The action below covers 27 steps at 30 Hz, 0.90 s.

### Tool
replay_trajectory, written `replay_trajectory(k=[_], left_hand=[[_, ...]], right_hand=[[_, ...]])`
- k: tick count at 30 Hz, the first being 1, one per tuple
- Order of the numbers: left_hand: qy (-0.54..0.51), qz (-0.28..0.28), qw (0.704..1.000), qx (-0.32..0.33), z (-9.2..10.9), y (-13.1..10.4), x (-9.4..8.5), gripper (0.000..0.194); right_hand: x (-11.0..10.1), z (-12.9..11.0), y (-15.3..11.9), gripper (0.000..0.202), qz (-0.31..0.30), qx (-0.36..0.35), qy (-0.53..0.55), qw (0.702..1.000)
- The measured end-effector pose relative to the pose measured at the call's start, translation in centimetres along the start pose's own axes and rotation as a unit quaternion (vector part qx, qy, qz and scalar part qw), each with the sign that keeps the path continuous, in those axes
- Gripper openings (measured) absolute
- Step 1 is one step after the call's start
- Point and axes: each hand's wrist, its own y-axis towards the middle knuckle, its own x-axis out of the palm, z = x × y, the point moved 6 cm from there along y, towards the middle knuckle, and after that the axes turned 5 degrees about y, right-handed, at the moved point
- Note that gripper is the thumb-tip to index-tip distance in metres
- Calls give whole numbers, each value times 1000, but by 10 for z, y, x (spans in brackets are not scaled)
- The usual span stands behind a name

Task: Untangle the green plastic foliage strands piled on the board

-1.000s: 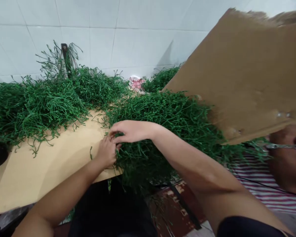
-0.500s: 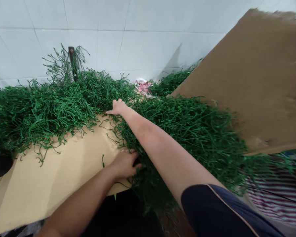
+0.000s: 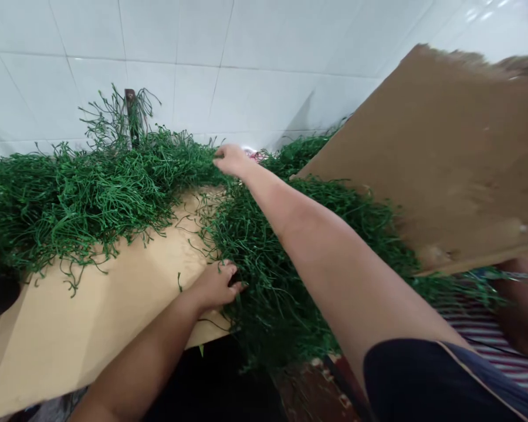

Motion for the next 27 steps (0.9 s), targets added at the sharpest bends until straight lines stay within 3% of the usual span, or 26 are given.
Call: replay_trajectory(k=[2,4,10,13,16,19,22,24,27], left_hand=[[2,-5,1000,2,-1,-1,-3,32],[9,-18,1000,7,-3,-3,-7,36],[-17,-29,999,-24,-24,-26,-42,41],[-81,54,993,-64,-40,-35,-70,32],[-103,191,967,-130,-61,-38,-89,24],[-58,287,941,-171,-71,-38,-91,26],[1,281,943,-178,-71,-36,-82,24],[21,265,944,-195,-72,-38,-78,21],[21,270,937,-220,-80,-42,-80,19]], right_hand=[[-18,-7,0,38,55,2,53,997],[-26,-20,-6,35,60,-17,77,995],[-7,-44,-46,22,-116,-38,34,992],[-1,-50,-57,23,-112,-72,-51,990],[2,-85,-67,29,-51,-200,-68,976],[13,-140,-83,39,-23,-315,-13,949],[32,-191,-92,50,0,-370,6,929],[50,-211,-89,50,-14,-362,-16,932],[66,-219,-79,40,-43,-348,-44,936]])
